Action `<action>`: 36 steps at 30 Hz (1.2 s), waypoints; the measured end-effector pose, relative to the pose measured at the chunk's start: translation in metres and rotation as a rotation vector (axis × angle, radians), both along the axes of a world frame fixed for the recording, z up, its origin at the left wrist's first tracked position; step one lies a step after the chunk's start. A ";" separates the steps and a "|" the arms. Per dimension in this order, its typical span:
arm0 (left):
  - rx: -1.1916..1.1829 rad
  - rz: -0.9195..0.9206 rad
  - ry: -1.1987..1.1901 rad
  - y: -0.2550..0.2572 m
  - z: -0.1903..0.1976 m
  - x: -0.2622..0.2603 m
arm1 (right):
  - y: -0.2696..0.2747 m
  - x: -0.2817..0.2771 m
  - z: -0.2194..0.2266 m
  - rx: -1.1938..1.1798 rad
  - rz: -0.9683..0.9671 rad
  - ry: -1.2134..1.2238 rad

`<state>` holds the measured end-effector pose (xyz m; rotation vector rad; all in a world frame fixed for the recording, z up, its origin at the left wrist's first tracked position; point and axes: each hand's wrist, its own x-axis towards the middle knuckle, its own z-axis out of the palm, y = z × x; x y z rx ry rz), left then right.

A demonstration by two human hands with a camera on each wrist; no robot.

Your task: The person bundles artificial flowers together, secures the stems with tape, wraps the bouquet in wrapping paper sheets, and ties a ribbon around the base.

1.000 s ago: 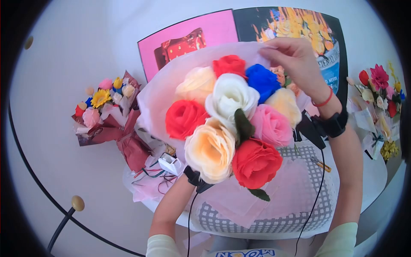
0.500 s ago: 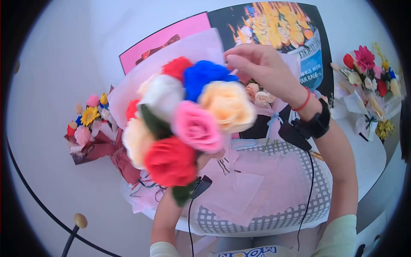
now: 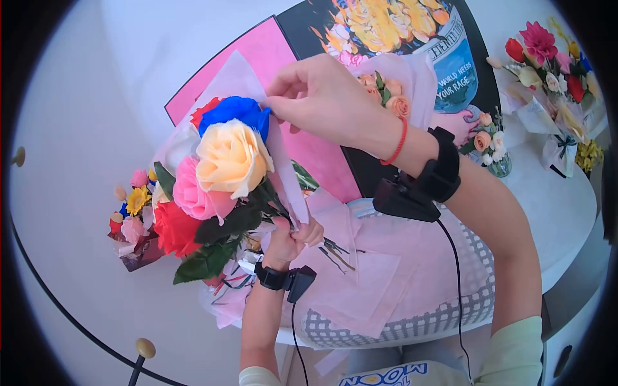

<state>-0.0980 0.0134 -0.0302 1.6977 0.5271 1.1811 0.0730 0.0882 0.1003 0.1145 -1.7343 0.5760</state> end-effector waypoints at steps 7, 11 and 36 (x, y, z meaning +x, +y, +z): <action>-0.010 0.075 -0.013 -0.003 -0.004 -0.002 | 0.009 0.002 -0.007 -0.010 -0.096 0.049; 0.025 0.059 -0.016 0.002 -0.008 -0.005 | 0.008 0.002 -0.011 -0.041 -0.082 0.048; 0.020 0.770 -0.277 0.006 -0.004 0.027 | -0.009 -0.005 -0.081 -0.202 0.006 -0.213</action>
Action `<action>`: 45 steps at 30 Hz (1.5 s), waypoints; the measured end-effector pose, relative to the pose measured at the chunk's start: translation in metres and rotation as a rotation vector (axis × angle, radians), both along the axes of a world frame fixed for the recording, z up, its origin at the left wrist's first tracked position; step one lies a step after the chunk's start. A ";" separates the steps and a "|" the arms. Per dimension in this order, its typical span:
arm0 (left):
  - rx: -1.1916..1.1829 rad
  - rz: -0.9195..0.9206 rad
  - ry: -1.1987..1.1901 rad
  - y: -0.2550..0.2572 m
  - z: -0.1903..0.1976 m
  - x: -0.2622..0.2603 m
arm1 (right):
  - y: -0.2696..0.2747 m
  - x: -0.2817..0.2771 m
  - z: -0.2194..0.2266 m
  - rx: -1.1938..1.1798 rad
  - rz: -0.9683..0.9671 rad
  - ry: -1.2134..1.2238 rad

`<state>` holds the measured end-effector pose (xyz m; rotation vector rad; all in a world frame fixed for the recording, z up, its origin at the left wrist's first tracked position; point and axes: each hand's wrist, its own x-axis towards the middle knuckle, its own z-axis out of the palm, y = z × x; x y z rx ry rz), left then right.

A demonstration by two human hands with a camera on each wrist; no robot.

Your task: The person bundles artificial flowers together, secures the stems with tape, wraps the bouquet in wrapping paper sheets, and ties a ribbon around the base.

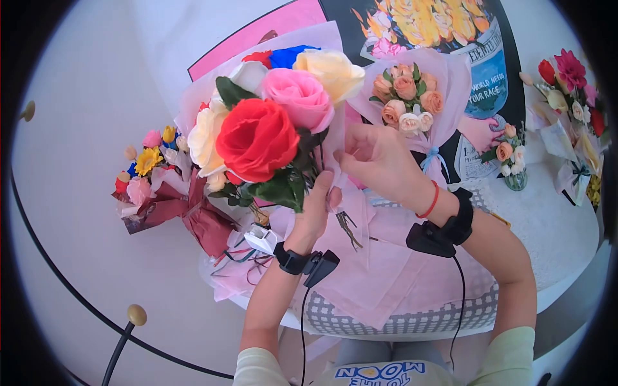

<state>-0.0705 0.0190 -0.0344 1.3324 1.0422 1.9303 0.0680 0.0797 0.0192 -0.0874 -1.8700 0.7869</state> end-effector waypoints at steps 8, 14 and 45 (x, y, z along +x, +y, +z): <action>0.047 -0.104 0.017 0.000 0.002 0.000 | -0.003 -0.001 -0.001 0.006 -0.012 -0.013; 0.034 -0.130 -0.033 0.004 -0.001 -0.001 | -0.002 -0.003 -0.003 0.051 -0.050 -0.033; -0.058 -0.114 0.021 0.004 -0.011 -0.009 | 0.001 -0.013 -0.017 0.017 -0.034 0.011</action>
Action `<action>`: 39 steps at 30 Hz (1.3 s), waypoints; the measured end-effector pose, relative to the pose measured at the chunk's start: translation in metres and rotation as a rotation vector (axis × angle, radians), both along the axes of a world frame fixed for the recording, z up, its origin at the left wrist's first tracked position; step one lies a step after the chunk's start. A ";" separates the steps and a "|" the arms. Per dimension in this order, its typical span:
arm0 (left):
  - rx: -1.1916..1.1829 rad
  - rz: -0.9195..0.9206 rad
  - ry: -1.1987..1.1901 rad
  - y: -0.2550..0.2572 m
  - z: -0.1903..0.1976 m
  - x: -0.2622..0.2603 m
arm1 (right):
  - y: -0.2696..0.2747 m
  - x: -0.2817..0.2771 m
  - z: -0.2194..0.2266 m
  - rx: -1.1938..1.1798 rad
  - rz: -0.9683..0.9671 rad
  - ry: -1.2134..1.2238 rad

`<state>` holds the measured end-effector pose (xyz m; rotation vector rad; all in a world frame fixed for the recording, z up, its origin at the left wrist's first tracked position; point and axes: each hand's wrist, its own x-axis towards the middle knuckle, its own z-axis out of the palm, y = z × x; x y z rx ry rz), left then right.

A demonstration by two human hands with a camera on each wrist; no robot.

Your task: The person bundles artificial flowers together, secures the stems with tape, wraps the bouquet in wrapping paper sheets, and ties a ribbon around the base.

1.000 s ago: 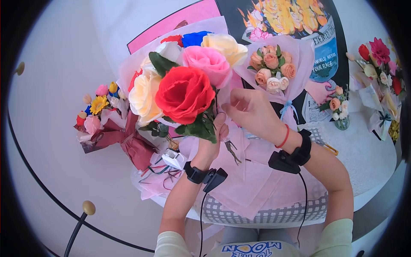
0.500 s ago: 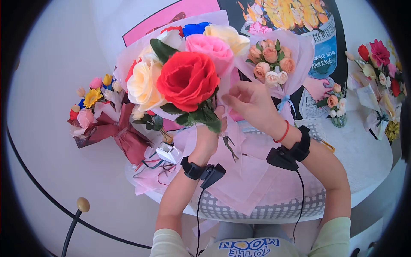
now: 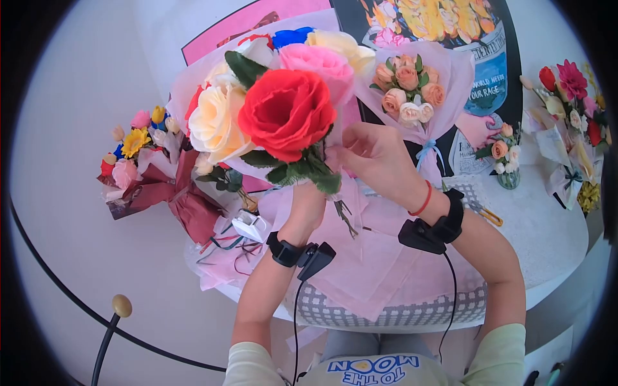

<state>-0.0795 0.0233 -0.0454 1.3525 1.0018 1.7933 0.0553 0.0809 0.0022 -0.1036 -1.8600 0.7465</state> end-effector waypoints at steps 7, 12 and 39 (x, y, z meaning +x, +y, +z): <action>0.062 -0.036 -0.014 -0.004 0.007 0.005 | 0.001 -0.001 -0.002 0.034 -0.061 0.022; 0.096 0.001 0.016 -0.003 0.005 0.006 | 0.004 0.002 -0.002 0.032 -0.060 0.030; 0.039 0.115 -0.035 -0.003 0.007 0.013 | 0.005 0.011 -0.001 -0.030 0.000 -0.017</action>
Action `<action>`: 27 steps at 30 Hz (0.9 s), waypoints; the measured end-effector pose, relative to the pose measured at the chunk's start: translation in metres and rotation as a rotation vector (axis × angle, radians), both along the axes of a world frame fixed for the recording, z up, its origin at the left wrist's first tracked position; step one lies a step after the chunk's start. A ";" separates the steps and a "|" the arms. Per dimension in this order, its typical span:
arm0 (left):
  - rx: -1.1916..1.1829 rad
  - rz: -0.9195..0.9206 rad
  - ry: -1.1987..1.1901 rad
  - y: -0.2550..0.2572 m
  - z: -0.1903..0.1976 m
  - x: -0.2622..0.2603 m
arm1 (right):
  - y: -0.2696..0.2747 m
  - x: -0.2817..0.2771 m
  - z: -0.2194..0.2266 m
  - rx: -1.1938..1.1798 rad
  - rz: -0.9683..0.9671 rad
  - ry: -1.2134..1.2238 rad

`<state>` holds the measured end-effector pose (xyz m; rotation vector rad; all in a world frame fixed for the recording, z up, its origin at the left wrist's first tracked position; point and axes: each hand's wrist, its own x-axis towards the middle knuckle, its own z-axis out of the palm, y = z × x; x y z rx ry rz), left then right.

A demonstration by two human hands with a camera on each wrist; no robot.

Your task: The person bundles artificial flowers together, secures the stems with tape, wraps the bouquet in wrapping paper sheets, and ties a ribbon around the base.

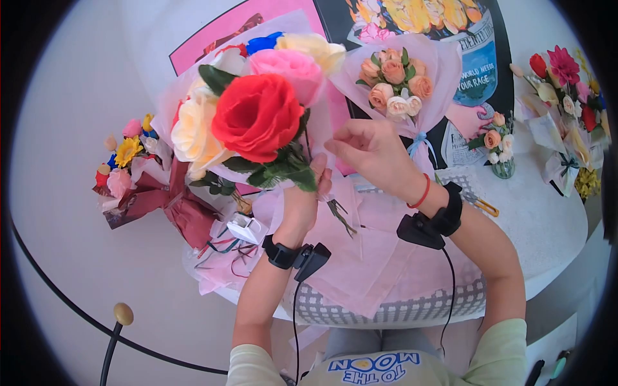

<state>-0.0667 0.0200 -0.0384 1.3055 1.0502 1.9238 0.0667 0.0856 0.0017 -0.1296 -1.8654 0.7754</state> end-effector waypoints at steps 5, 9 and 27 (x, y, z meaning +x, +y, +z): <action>-0.036 -0.008 0.083 -0.002 0.000 -0.006 | 0.009 0.001 0.001 -0.061 0.097 0.072; -0.047 -0.023 0.029 0.000 0.001 -0.003 | 0.013 -0.005 0.000 -0.064 0.142 0.121; 0.037 -0.060 0.036 -0.001 -0.001 -0.004 | 0.005 -0.004 -0.002 -0.023 -0.036 0.009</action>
